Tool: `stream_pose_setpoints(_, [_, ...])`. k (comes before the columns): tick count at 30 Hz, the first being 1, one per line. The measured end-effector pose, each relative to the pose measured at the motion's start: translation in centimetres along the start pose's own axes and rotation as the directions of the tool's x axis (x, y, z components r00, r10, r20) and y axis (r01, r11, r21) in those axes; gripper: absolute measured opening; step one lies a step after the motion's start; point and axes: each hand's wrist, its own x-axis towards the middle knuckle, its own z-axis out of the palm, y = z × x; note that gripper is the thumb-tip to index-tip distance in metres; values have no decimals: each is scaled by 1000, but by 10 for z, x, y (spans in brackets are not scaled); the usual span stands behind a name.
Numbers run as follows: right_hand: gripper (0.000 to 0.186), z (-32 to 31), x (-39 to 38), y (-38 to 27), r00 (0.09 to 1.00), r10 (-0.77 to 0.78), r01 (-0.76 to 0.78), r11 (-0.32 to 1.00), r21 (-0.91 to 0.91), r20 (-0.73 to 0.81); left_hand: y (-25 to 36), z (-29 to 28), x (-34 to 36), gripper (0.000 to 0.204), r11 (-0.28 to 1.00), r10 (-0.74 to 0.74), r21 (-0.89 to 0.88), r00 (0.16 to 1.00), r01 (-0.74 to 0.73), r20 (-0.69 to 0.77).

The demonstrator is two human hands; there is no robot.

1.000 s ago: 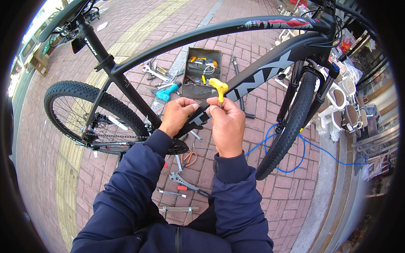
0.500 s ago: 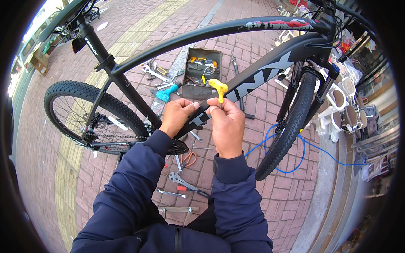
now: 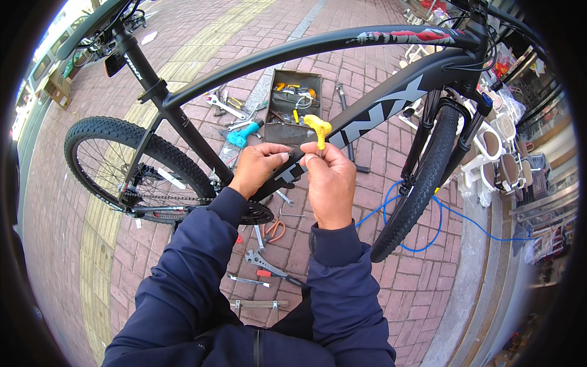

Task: The person uses a yellow T-handle hex key to tighten bolts on the crankset and chainring area of a black mountain bike. They rotate the crank arm and pedal to check the drivetrain while continuing to adjust fasteners on the bottom bracket area.

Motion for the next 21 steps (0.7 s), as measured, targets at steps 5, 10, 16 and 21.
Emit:
stream_pose_setpoints(5, [18,0,-2,-1,1000,13,-12,999,29,-19,0,5,-1,18,992,-51,110,995,60,-90])
stream_pose_setpoints(10, [18,-1,-2,-2,1000,7,-6,1000,31,-13,-3,4,0,19,969,65,242,994,-42,-88])
stream_pose_setpoints(16, [18,-2,-1,-1,1000,3,-3,1000,19,-6,-2,3,-2,18,993,65,105,996,-57,-68])
stream_pose_setpoints(21, [19,-2,-2,-2,1000,9,-8,999,32,-3,0,6,-2,14,968,7,250,995,19,-102])
